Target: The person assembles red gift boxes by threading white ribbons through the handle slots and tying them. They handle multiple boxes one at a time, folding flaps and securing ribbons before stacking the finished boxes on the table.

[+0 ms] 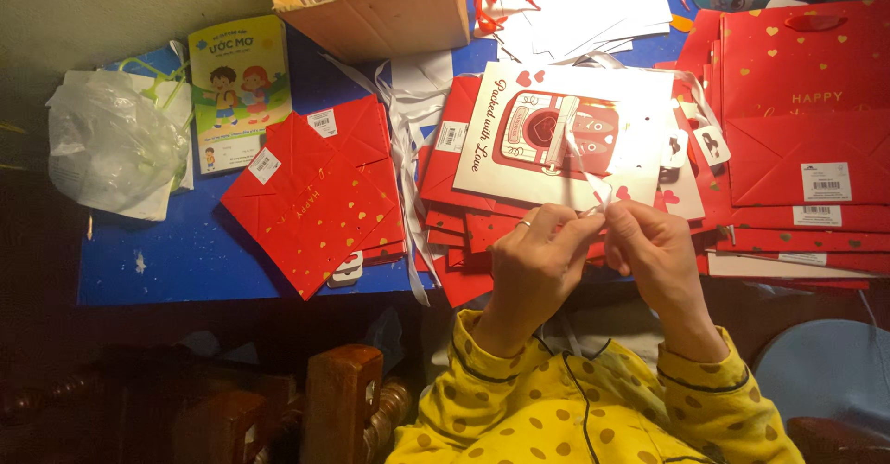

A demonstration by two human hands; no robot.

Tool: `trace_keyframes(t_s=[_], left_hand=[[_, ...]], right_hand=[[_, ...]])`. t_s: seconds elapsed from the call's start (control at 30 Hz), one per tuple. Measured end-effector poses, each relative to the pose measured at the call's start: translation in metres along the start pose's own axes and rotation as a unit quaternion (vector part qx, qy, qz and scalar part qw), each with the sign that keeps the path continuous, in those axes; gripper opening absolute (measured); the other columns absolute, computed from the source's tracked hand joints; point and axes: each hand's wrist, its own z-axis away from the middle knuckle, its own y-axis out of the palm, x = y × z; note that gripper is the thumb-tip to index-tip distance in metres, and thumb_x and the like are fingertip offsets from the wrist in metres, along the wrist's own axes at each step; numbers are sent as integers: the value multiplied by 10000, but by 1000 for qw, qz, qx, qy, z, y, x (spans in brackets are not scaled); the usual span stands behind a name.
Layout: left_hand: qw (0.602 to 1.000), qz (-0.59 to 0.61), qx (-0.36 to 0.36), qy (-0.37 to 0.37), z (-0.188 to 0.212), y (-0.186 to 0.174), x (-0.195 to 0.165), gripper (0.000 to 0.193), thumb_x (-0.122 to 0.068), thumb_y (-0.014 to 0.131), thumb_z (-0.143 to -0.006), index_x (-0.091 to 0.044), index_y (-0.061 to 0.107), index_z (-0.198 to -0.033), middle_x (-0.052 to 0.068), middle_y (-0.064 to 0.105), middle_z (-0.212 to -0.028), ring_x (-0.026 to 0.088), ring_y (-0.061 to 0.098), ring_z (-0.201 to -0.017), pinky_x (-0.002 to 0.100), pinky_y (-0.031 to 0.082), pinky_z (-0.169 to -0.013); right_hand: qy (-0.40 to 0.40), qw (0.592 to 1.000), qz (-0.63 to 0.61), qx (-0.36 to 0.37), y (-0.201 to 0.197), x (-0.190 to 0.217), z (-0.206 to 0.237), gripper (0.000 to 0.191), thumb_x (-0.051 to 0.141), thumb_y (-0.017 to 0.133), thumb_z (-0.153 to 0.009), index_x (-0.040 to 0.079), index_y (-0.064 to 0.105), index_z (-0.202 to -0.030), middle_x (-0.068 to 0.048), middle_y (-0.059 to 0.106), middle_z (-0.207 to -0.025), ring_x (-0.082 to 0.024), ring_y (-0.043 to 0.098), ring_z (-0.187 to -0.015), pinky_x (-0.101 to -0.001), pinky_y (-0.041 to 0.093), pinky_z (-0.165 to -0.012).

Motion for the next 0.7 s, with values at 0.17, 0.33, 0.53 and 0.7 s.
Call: trace_keyframes(t_s=[0.17, 0.33, 0.53, 0.7], left_hand=[[999, -13, 31, 23, 1, 0, 2, 305, -60, 767, -879, -141, 706, -1167, 21, 588, -931, 216, 655, -850, 370, 537, -691], [997, -38, 53, 36, 3, -3, 0, 258, -62, 758, -865, -148, 703, -1102, 23, 593, -941, 222, 654, -852, 367, 536, -688], [988, 127, 91, -16, 9, -13, -3, 171, -169, 784, -897, -139, 717, -1051, 11, 680, -959, 221, 687, -861, 350, 557, -742], [960, 216, 60, -165, 11, -6, 12, 118, -204, 746, -971, -87, 741, -984, 39, 731, -920, 173, 719, -835, 311, 564, -735]], right_hand=[[36, 999, 33, 8, -4, 0, -4, 341, 291, 541, -1063, 21, 746, -1026, 28, 525, -589, -24, 404, -503, -203, 295, -451], [60, 998, -5, 33, -4, 0, -4, 316, 237, 549, -1041, -9, 747, -1049, 14, 562, -616, -29, 433, -524, -199, 310, -469], [19, 999, 22, 32, 1, 2, -3, 327, 259, 522, -1057, -8, 691, -973, 36, 620, -742, -7, 522, -633, -181, 406, -536], [42, 998, -2, 51, 3, 2, 0, 396, 331, 482, -1102, 9, 640, -935, -28, 600, -650, -43, 408, -544, -203, 322, -491]])
